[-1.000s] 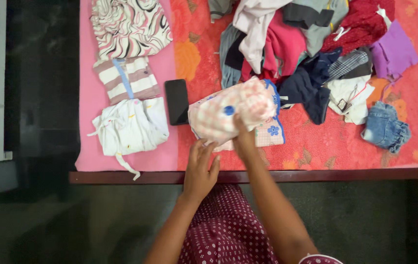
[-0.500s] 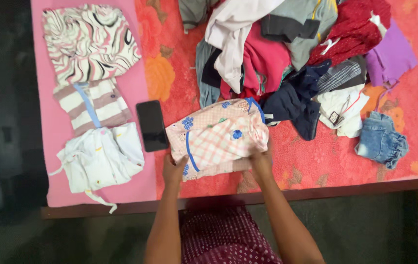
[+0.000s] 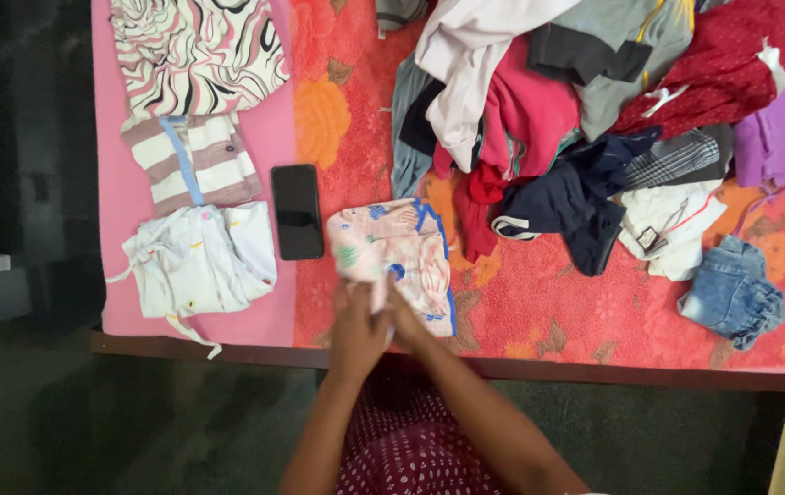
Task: The person folds several pieces of children's clothing on a bed, including a striped shirt, a patterned dress, and a pink dress. They smooth each item and fold it into a neat stack.
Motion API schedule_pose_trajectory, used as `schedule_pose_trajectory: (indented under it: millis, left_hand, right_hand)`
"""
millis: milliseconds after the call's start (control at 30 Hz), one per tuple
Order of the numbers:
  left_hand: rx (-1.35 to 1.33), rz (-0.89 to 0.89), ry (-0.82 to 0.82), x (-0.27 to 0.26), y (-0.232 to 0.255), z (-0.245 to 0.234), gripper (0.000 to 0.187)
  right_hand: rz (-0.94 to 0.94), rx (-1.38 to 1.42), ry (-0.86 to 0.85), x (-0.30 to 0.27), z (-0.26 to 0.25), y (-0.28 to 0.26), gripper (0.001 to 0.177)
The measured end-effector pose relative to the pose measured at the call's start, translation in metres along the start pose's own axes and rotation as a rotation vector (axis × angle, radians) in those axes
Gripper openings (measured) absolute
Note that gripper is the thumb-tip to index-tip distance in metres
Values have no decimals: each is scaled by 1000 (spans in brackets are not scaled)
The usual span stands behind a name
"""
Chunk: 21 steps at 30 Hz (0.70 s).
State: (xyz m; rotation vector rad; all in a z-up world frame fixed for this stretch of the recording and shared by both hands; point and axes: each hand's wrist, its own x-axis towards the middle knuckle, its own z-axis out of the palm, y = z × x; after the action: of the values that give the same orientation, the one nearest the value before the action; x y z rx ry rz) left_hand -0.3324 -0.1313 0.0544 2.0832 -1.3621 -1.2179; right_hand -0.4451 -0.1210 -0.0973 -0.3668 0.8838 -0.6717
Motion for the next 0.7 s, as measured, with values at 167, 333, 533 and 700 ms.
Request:
schedule_pose_trajectory:
  millis: [167,333,533,700]
  left_hand:
    - [582,202,-356,28,19,45,52]
    - [557,413,-228,52,-16,102,62]
    - [125,299,-5,93,-87,103,29]
    - [-271,-121,197,95,-103,61,54]
  right_hand:
    - [-172,-141,365,-32,-92,-50,59]
    - [-114,-839,602,-38,-115,-77,60]
    - [-136,-590,419,0,-84,-91,57]
    - [235,-138,220,6,-62,-114,51]
